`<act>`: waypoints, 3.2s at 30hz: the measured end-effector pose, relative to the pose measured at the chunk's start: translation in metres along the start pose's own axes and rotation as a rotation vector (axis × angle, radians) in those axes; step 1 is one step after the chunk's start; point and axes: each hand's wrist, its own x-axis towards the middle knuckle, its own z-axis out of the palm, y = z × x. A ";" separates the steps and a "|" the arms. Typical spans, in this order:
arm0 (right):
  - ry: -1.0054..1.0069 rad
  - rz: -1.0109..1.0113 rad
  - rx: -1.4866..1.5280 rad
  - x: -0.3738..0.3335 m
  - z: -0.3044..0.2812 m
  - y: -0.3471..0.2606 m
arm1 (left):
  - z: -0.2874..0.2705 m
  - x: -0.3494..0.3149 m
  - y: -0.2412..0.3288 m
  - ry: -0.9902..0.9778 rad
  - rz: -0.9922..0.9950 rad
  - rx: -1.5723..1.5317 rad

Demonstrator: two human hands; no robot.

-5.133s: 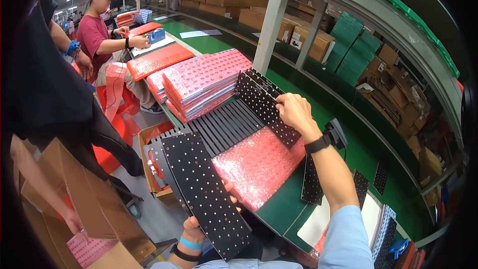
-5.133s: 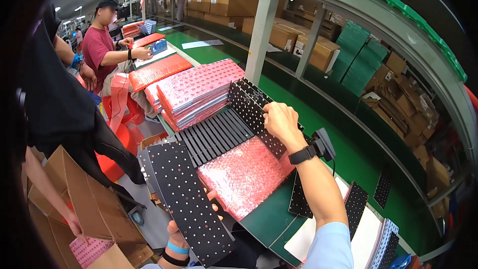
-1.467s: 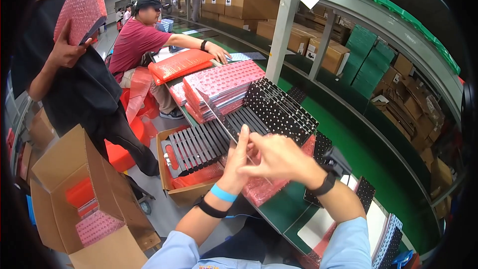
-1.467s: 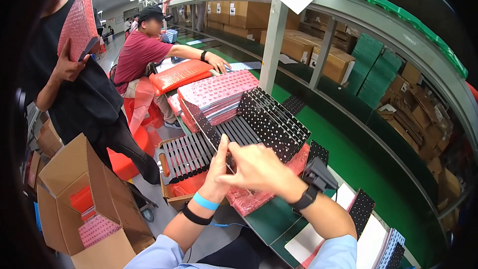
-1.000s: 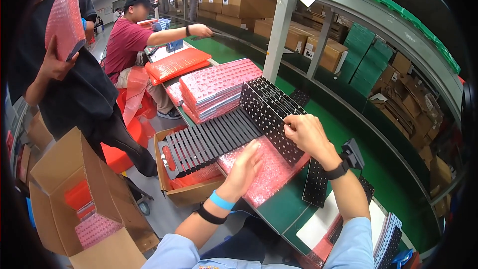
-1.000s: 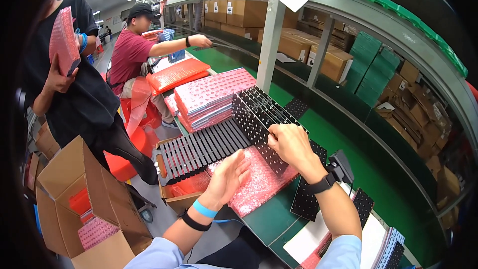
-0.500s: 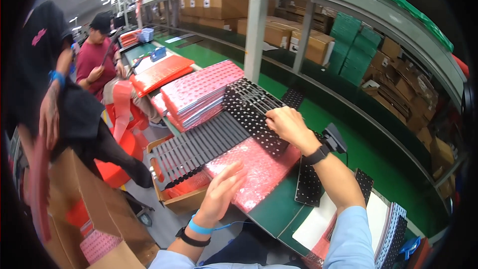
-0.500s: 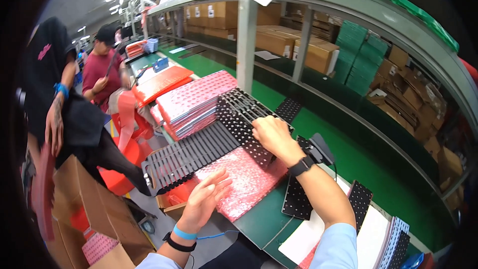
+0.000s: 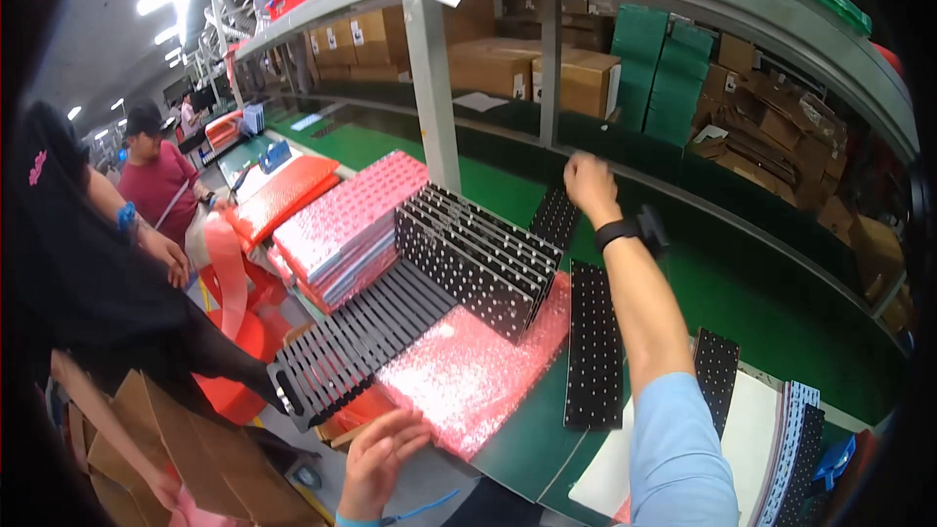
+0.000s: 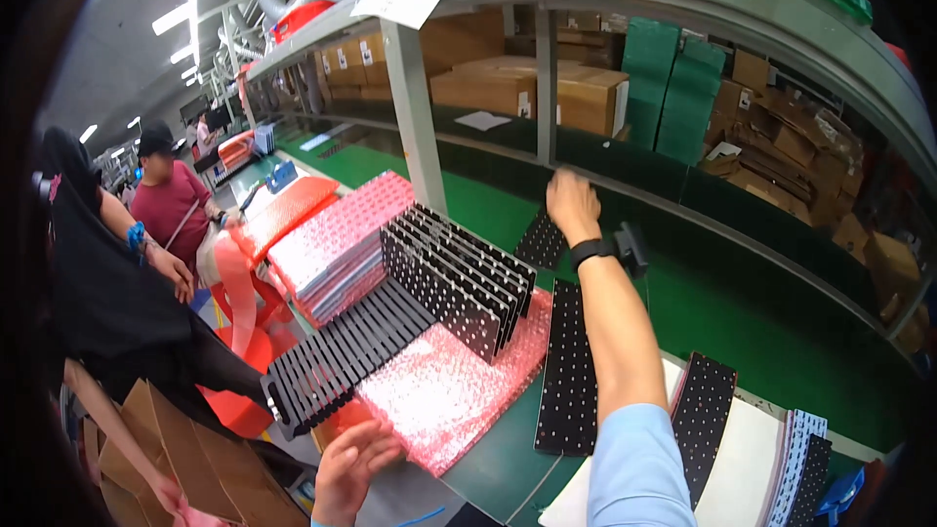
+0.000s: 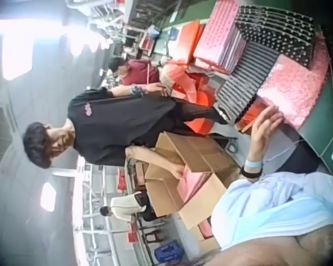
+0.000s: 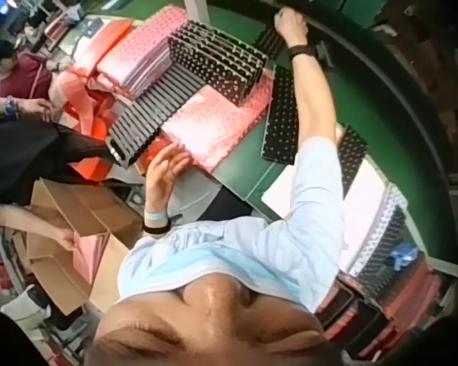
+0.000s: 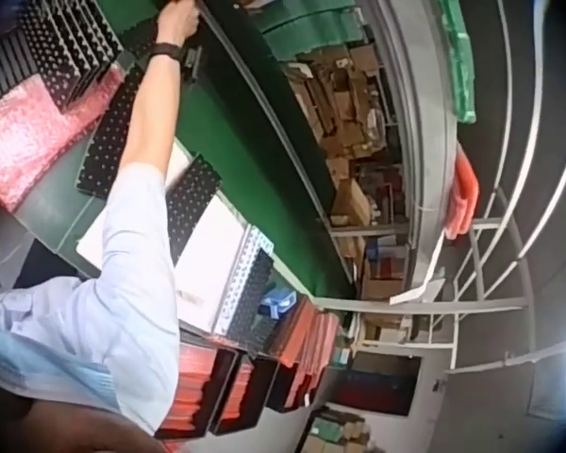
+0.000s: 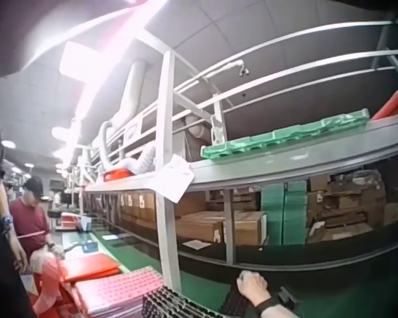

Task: The person pulls bubble wrap from under the table, places a circuit board on it, and wraps the board. They secure the wrap with tape, stack the wrapped boards, and eventually place the stack into a black bin.

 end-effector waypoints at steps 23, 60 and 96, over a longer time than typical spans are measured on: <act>-0.024 0.081 -0.492 -0.025 -0.046 0.150 | -0.016 -0.006 -0.004 -0.033 0.005 -0.171; 0.117 -0.695 0.136 -0.220 -0.153 -0.143 | 0.020 -0.021 -0.013 -0.295 0.156 -0.379; -0.479 0.226 -0.239 -0.350 -0.288 0.058 | 0.198 -0.007 -0.128 -0.737 0.412 1.074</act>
